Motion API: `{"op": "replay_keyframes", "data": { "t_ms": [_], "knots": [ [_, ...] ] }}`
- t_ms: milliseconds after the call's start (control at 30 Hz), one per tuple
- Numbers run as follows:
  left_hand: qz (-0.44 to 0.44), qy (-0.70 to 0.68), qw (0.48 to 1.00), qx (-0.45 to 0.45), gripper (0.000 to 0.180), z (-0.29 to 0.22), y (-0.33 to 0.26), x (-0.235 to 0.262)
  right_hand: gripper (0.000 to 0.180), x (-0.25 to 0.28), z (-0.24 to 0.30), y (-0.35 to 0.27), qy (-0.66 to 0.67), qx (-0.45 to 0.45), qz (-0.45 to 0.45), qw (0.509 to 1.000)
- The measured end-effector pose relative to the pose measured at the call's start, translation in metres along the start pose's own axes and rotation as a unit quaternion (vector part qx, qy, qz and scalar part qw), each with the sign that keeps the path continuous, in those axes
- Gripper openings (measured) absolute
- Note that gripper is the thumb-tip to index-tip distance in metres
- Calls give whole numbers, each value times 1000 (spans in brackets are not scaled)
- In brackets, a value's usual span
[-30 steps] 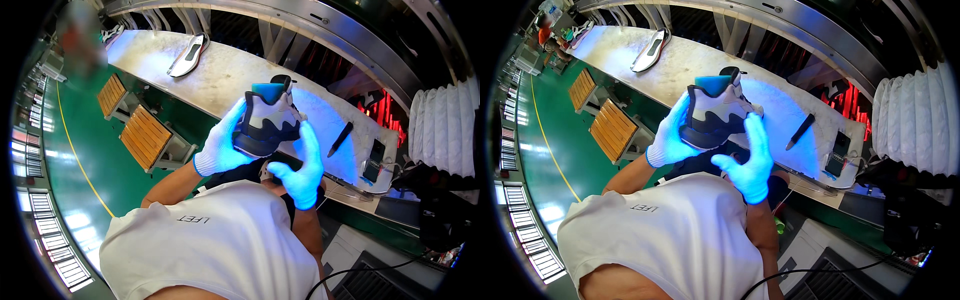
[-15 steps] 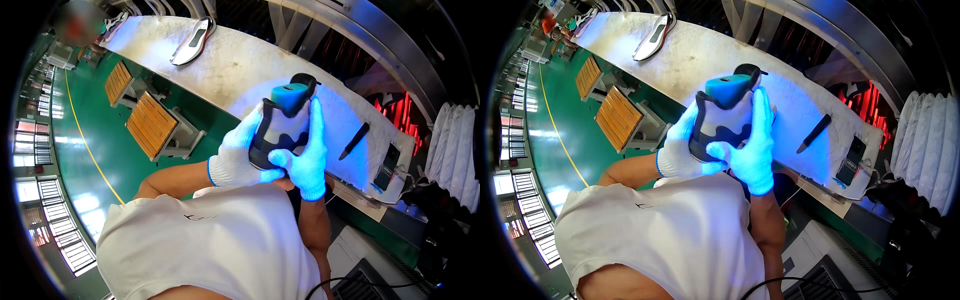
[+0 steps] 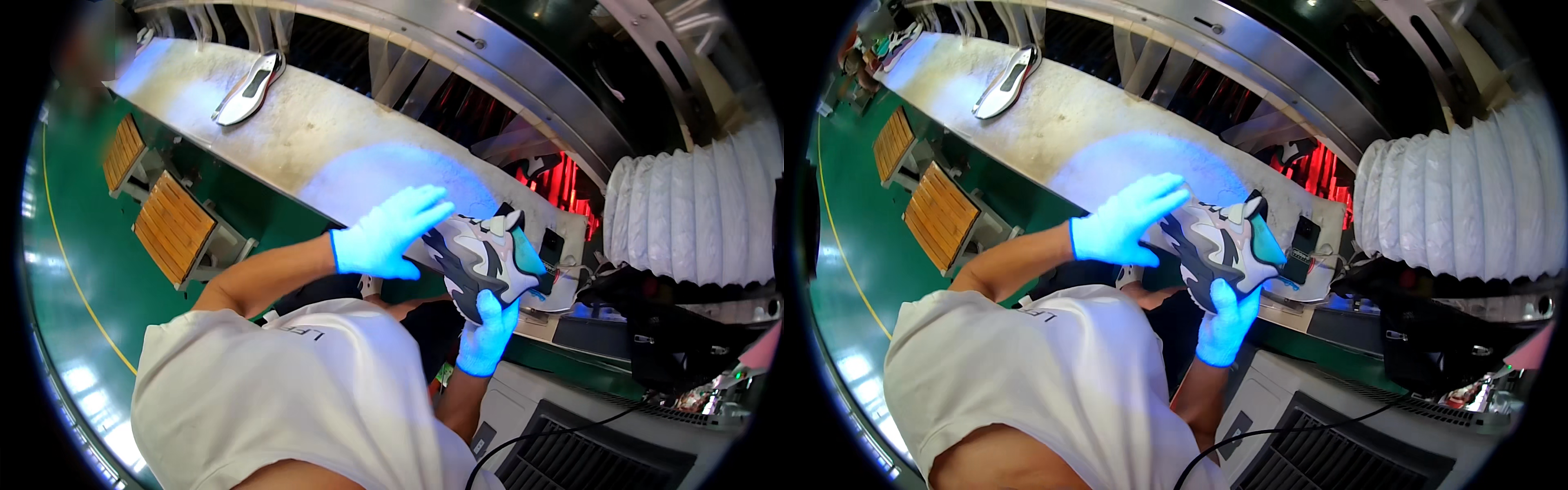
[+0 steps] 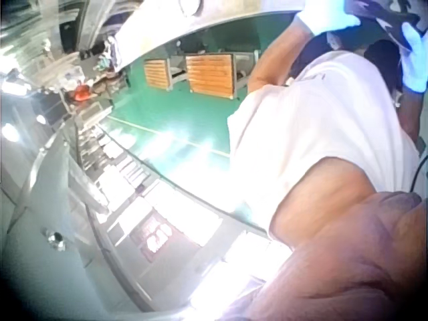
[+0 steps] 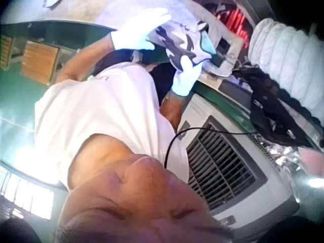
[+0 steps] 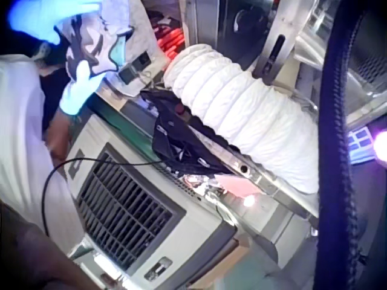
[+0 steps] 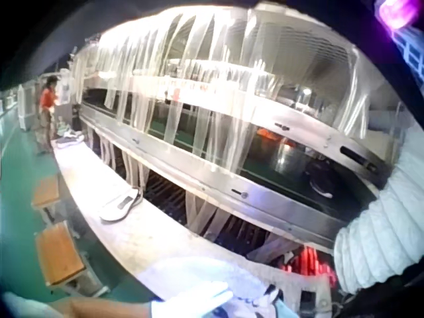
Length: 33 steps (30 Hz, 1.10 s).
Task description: The person cleans a single sneaker using a small black tool, likely a brush or scraper. They repeatedly scrub the upper, sides, and sole of the shoe while holding it in their gloved hands. The person rotates the shoe to access different areas and occasionally places it on the workbench before picking it up again.
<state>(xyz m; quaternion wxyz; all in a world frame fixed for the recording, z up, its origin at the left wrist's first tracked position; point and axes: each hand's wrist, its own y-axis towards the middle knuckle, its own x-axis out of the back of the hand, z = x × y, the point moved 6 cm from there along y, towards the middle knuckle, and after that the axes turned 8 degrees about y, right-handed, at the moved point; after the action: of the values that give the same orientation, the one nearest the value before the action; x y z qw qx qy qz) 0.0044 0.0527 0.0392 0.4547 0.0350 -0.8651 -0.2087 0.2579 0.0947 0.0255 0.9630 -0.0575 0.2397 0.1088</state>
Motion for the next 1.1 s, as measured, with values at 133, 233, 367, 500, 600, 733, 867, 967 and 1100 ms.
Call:
{"op": "replay_keyframes", "data": {
  "t_ms": [133,233,367,500,600,733,867,967,1100],
  "knots": [
    [84,116,990,16,111,23,7,36,64,-17,-38,53,129,-134,83,979],
    [149,162,967,127,98,44,14,59,55,-41,-85,112,-17,-113,201,973],
    [125,284,941,133,92,81,-12,46,69,-46,-44,138,-516,265,-57,813],
    [120,170,954,217,97,84,10,40,80,1,-74,156,-660,173,-95,725],
    [137,134,949,251,101,91,9,42,79,15,-85,149,-562,168,-59,807],
    [123,87,955,255,101,108,5,44,32,25,-93,126,-326,90,39,940],
    [138,62,950,275,101,117,9,41,22,28,-95,89,-334,84,124,931],
    [133,52,957,253,99,120,9,39,21,27,-94,85,-336,88,145,927],
    [125,50,955,265,102,126,5,38,18,25,-93,88,-308,83,144,937]
  ]
}}
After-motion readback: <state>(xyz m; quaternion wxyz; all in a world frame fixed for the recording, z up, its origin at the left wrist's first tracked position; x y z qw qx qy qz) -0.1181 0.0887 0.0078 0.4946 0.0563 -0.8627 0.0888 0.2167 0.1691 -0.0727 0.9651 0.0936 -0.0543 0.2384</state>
